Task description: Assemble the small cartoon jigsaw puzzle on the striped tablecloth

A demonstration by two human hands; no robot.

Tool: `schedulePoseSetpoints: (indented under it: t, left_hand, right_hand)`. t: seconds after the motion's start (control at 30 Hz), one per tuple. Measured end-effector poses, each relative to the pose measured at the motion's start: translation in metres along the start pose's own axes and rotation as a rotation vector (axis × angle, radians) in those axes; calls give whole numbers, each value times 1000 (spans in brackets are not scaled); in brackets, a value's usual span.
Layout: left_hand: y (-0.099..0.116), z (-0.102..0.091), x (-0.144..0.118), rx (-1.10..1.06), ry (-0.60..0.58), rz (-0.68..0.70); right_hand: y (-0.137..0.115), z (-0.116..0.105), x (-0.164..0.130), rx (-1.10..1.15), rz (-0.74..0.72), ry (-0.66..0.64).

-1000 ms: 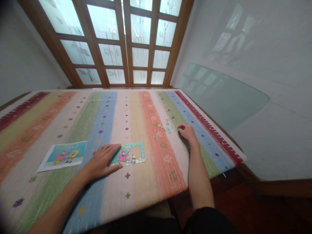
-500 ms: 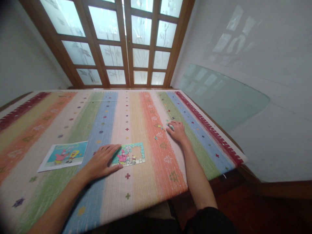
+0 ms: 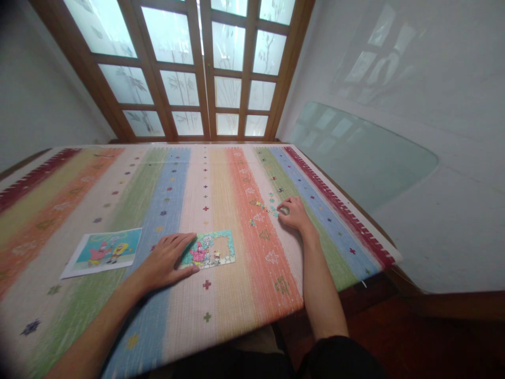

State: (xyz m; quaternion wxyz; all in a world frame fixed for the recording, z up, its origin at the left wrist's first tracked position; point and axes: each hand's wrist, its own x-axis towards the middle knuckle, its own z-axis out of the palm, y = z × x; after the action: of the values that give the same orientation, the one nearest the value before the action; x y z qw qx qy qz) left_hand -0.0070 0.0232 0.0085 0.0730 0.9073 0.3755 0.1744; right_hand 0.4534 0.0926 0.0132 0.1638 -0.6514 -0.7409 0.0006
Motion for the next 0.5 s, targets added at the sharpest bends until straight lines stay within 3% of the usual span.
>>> schedulePoseSetpoints:
  t: [0.5]
  left_hand:
    - [-1, 1, -1, -6, 1, 11]
  right_hand:
    - [-9, 12, 4, -17, -13, -10]
